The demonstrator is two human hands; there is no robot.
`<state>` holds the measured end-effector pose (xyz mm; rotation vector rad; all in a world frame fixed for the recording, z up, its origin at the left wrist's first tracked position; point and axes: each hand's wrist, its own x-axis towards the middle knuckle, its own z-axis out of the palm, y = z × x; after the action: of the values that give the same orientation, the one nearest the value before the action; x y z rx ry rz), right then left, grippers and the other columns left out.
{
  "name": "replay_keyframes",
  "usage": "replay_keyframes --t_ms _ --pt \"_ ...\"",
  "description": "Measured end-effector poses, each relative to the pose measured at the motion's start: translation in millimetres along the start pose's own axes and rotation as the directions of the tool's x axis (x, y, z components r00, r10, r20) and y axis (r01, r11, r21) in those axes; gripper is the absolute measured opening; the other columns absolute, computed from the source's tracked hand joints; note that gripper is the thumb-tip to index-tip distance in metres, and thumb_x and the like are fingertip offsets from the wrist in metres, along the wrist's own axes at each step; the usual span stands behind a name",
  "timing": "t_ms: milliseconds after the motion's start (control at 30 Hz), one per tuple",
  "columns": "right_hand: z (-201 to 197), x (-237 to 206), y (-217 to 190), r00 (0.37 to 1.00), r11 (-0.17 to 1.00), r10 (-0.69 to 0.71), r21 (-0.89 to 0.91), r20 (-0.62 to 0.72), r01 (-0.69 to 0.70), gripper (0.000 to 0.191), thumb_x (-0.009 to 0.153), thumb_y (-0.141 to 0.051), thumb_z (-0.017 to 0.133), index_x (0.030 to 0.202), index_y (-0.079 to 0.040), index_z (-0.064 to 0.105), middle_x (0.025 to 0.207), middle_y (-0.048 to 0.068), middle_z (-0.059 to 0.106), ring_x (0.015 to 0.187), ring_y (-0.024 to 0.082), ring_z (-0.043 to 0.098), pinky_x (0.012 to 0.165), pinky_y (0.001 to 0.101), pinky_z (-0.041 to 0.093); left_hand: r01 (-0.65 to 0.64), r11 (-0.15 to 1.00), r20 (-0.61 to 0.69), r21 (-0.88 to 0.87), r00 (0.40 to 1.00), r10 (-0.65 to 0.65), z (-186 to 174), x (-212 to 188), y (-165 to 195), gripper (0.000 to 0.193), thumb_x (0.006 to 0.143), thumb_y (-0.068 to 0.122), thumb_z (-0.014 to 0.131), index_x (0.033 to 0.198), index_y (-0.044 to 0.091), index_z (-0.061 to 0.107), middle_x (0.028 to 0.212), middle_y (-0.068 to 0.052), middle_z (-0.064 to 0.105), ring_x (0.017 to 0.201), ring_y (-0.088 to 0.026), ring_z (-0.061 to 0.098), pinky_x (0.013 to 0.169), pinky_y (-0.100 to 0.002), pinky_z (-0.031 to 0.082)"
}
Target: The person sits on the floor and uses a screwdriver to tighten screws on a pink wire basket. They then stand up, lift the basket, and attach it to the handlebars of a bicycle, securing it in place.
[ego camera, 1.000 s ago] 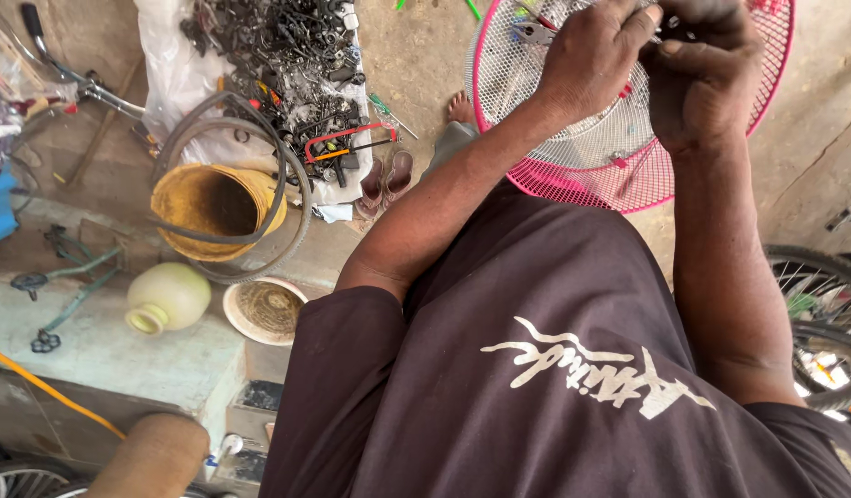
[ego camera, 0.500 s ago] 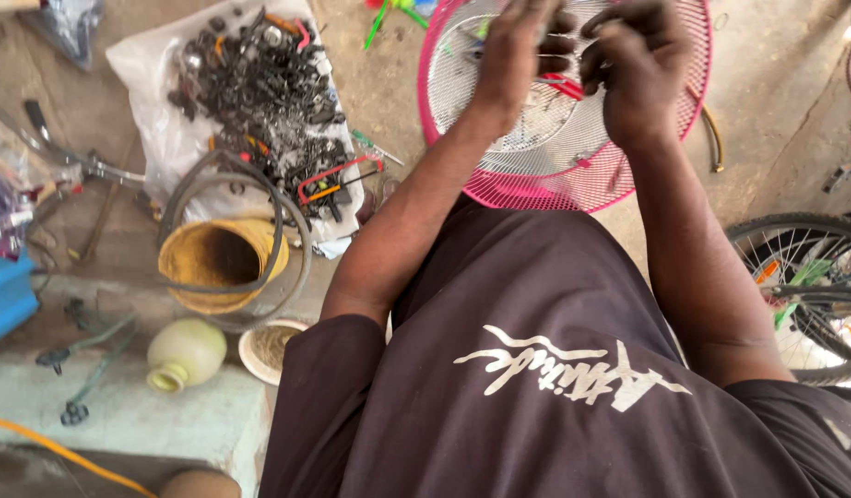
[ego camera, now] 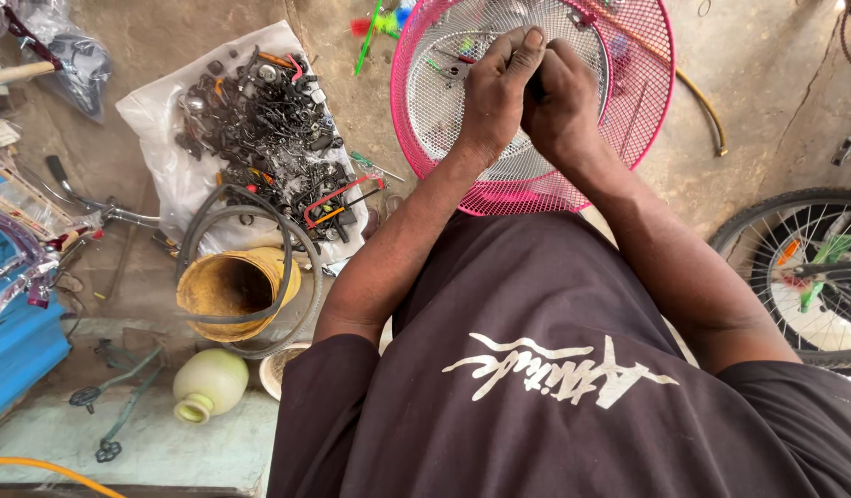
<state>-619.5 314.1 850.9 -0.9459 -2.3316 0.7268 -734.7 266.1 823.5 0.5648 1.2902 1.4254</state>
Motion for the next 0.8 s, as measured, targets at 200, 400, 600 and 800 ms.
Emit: replay_keyframes --t_ms 200,400,600,800 --pt "-3 -6 7 0.992 0.973 0.119 0.195 0.047 -0.126 0.021 0.103 -0.003 0.078 0.092 0.000 0.061 0.080 0.007 0.058 0.066 0.017 0.056 0.057 0.0339 0.045 0.111 0.986 0.003 0.123 0.994 -0.112 -3 0 13 0.063 0.101 0.051 0.059 0.137 0.000 0.057 0.093 -0.009 0.067 0.085 -0.014 0.068 0.073 -0.028 0.059" --pt "-4 -2 19 0.998 0.945 0.026 0.325 0.052 -0.041 0.016 0.105 -0.008 0.079 0.102 0.001 0.066 0.092 0.008 0.063 0.076 0.016 0.067 0.063 0.0285 0.056 0.147 0.984 0.013 -0.101 0.989 -0.146 -8 1 20 0.072 0.102 0.052 0.059 0.138 -0.010 0.055 0.103 -0.015 0.067 0.090 -0.019 0.069 0.076 -0.031 0.062" --pt "15 19 39 0.987 0.970 0.139 0.210 -0.080 -0.120 0.011 0.102 -0.006 0.078 0.100 0.001 0.070 0.091 0.007 0.072 0.078 0.014 0.070 0.068 0.0289 0.058 -0.346 0.603 -0.050 0.719 0.839 0.541 -31 -10 42 0.060 0.106 0.038 0.069 0.147 -0.001 0.048 0.148 -0.019 0.056 0.139 -0.031 0.058 0.117 -0.041 0.047" --pt "48 43 63 0.958 0.903 0.283 0.349 -0.046 -0.250 0.023 0.102 -0.004 0.080 0.084 0.001 0.065 0.066 0.009 0.057 0.058 0.018 0.053 0.056 0.0357 0.040 -0.134 0.345 -0.040 0.929 0.890 0.455 -96 13 56 0.050 0.094 0.017 0.068 0.135 -0.007 0.053 0.125 -0.027 0.064 0.113 -0.044 0.065 0.097 -0.051 0.051"
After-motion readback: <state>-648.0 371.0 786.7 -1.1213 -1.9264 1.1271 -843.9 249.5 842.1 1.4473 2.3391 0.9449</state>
